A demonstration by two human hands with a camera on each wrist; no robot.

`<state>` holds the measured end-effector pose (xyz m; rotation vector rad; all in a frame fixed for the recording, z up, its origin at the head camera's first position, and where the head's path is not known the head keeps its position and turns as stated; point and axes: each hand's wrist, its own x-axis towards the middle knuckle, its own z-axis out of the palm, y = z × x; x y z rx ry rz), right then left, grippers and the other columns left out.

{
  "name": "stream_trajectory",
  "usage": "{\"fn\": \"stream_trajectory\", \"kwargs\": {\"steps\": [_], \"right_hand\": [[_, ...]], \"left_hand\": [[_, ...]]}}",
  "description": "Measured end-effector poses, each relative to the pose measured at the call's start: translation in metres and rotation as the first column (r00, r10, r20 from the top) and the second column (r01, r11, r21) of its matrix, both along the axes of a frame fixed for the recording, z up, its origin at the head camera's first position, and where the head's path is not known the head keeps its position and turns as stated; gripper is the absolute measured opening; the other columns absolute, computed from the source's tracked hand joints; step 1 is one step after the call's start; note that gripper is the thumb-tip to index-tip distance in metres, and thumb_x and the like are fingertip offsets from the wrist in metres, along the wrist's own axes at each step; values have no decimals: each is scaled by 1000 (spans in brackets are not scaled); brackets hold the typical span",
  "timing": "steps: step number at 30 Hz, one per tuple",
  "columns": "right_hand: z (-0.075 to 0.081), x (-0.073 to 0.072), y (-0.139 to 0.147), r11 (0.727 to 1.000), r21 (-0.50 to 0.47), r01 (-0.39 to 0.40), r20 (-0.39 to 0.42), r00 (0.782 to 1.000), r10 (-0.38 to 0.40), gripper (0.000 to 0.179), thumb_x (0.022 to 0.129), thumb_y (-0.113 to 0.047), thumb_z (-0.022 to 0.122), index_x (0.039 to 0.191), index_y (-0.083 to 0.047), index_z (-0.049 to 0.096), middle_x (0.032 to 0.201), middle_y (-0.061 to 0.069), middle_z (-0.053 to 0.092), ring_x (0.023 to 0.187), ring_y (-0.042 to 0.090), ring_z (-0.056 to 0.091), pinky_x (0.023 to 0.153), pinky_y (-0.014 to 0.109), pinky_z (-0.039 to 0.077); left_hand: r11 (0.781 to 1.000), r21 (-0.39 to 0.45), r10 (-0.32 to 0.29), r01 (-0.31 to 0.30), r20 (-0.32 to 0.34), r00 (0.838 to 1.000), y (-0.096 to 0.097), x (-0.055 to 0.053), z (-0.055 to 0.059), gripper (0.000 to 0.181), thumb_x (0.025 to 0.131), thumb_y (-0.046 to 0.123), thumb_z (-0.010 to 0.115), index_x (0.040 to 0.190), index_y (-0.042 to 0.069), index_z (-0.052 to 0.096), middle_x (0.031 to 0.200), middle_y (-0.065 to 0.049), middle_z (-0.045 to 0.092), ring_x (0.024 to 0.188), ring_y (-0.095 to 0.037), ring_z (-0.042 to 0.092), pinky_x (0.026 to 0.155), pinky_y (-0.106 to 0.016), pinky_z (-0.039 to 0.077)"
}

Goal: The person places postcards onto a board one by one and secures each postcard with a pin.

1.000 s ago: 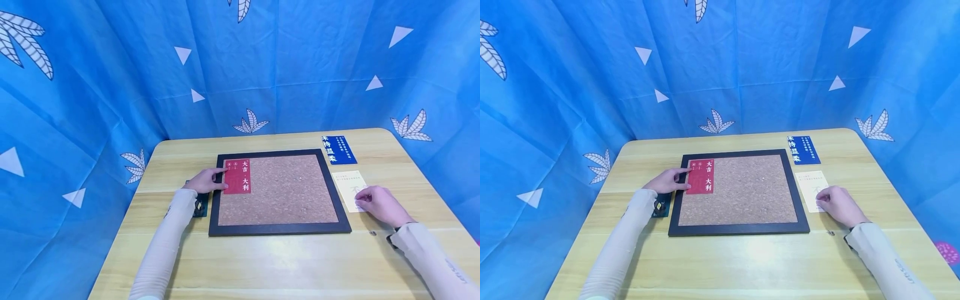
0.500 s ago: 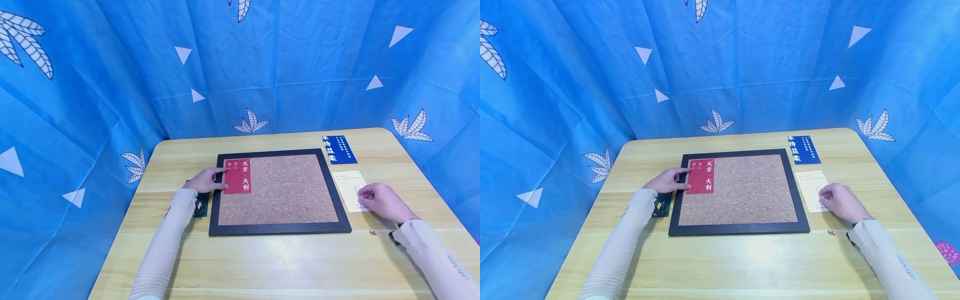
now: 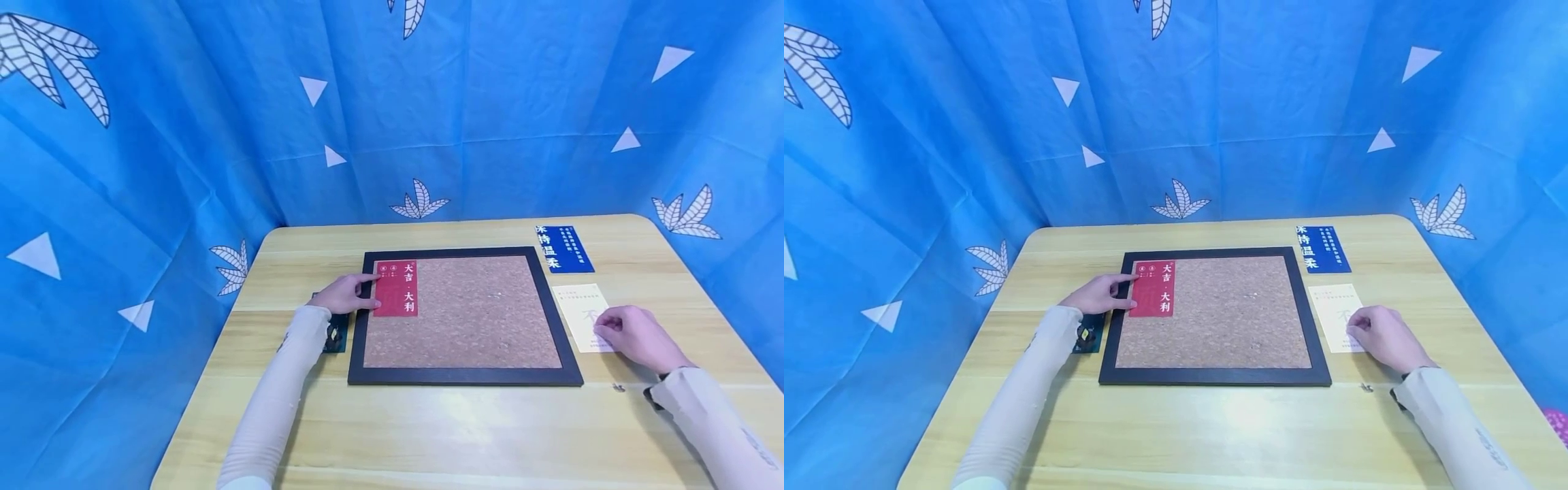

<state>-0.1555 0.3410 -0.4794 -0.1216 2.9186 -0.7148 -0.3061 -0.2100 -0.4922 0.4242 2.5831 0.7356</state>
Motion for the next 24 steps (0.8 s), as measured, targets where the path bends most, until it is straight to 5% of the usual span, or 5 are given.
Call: {"fn": "stream_trajectory", "kwargs": {"steps": [6, 13, 16, 21, 24], "right_hand": [[2, 2, 2, 996, -78, 46, -10, 999, -47, 18, 94, -10, 71, 103, 6, 74, 94, 17, 76, 80, 16, 63, 67, 22, 48], [5, 5, 0, 985, -164, 60, 27, 998, -57, 28, 97, -12, 69, 119, 5, 74, 120, 29, 72, 86, -15, 52, 73, 13, 44], [7, 4, -1, 981, -180, 69, 58, 997, -59, 28, 98, -13, 69, 119, 5, 74, 122, 29, 72, 88, -17, 51, 74, 11, 44], [12, 2, -6, 984, -154, 84, 92, 993, -70, 26, 98, -14, 69, 117, 2, 76, 122, 26, 73, 105, 15, 68, 76, 11, 43], [15, 1, -9, 986, -141, 86, 101, 992, -72, 25, 96, -14, 70, 115, 1, 76, 122, 27, 73, 113, 38, 66, 78, 19, 44]], "left_hand": [[1000, -4, 9, -9, -1, 1000, 2, 0, -1, 80, 88, 47, 80, 157, 27, 45, 107, -8, 62, 95, -21, 55, 76, -31, 45], [1000, 2, 0, 0, 0, 1000, 3, 3, 2, 78, 89, 45, 79, 157, 26, 46, 105, -9, 59, 93, -22, 54, 75, -33, 43], [1000, 2, -1, 1, -1, 1000, 3, 3, 2, 78, 90, 46, 79, 157, 26, 46, 115, -11, 61, 100, -23, 54, 80, -35, 44], [1000, 10, -2, 2, 2, 1000, 2, 4, 2, 78, 90, 45, 78, 157, 25, 45, 129, -12, 61, 109, -24, 54, 86, -37, 46], [1000, 11, 0, 0, 1, 1000, 2, 4, 2, 77, 90, 45, 78, 157, 25, 45, 128, -10, 61, 109, -23, 54, 86, -36, 46]]}}
